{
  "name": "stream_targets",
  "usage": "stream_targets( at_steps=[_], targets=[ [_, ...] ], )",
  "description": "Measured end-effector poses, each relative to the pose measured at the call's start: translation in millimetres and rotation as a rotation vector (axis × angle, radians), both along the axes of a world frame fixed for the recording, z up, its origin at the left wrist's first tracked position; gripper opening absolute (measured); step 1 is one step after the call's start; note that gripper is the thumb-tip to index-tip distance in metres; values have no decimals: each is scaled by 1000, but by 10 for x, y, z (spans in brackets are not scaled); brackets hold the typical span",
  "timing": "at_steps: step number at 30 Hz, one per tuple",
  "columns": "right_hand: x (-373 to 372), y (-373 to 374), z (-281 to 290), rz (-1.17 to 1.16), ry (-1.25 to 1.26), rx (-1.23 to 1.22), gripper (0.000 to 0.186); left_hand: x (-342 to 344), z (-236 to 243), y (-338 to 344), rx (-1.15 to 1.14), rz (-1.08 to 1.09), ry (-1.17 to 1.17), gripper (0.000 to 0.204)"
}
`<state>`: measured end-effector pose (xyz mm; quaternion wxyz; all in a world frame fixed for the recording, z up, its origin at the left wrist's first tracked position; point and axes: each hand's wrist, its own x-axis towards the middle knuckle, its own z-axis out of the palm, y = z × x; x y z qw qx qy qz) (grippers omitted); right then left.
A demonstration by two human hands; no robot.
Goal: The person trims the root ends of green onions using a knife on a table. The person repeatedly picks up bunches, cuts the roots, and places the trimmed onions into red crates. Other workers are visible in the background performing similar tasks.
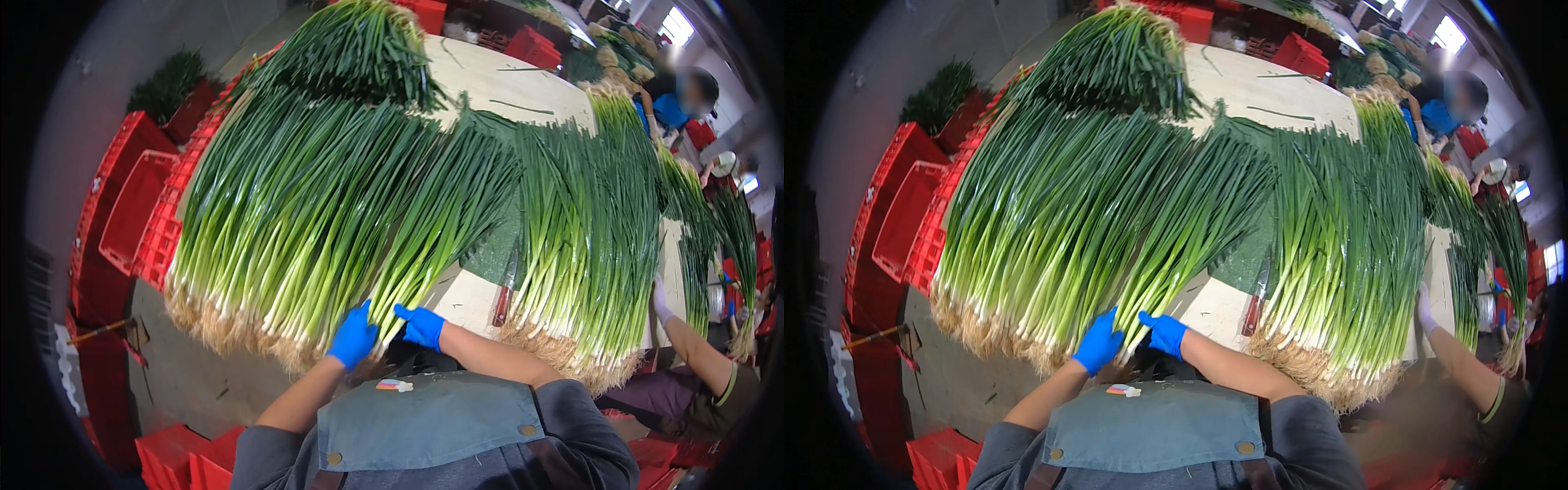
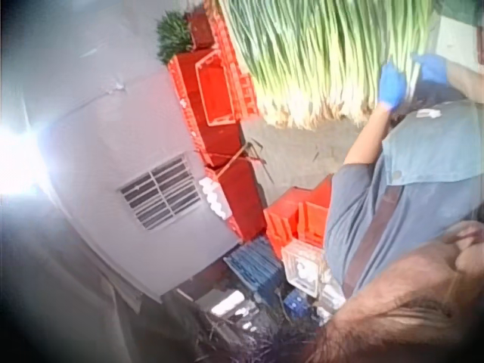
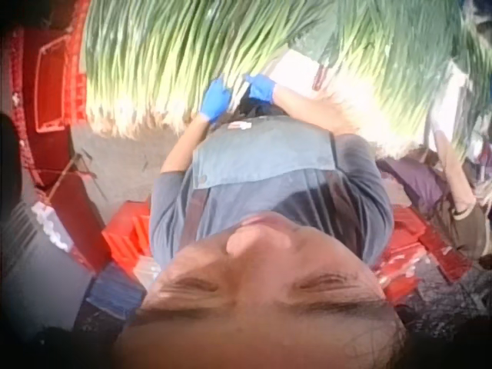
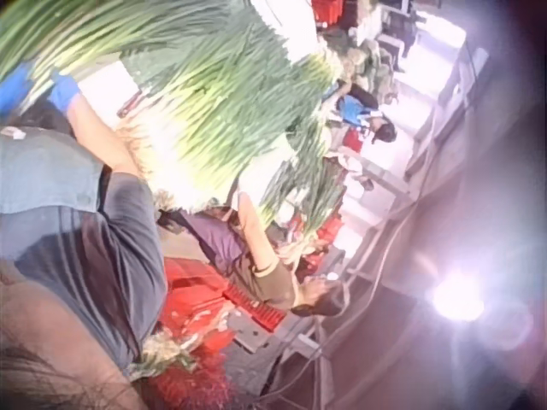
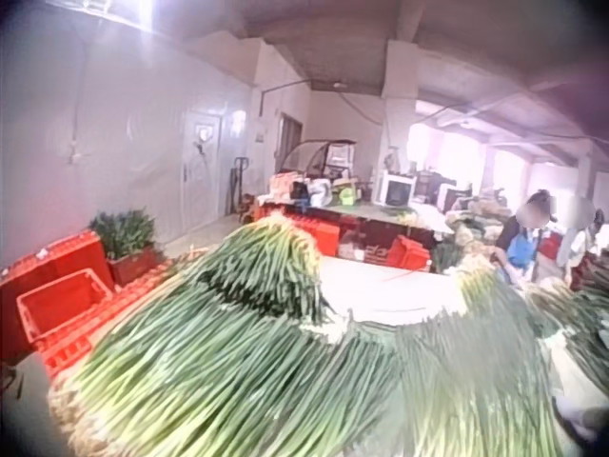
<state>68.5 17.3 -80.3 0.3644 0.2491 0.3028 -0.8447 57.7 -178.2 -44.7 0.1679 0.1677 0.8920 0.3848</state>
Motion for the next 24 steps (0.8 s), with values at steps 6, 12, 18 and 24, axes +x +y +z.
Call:
stream_targets(
  at_steps=[6, 12, 18, 24],
  targets=[
    [25, 5, 38, 68, -43, -11, 38, -15, 128, -71, -113, -88, -96, 58],
    [-19, -27, 10, 140, 12, 52, 38, 50, 37, -91, 44, -51, -84, 55],
    [-169, -152, 38, 414, -5, 393, 88, 168, 119, -140, 175, -6, -115, 61],
    [-167, 76, 766, 626, 221, 470, 99, 119, 81, -260, 22, 17, -247, 76]
  ],
)
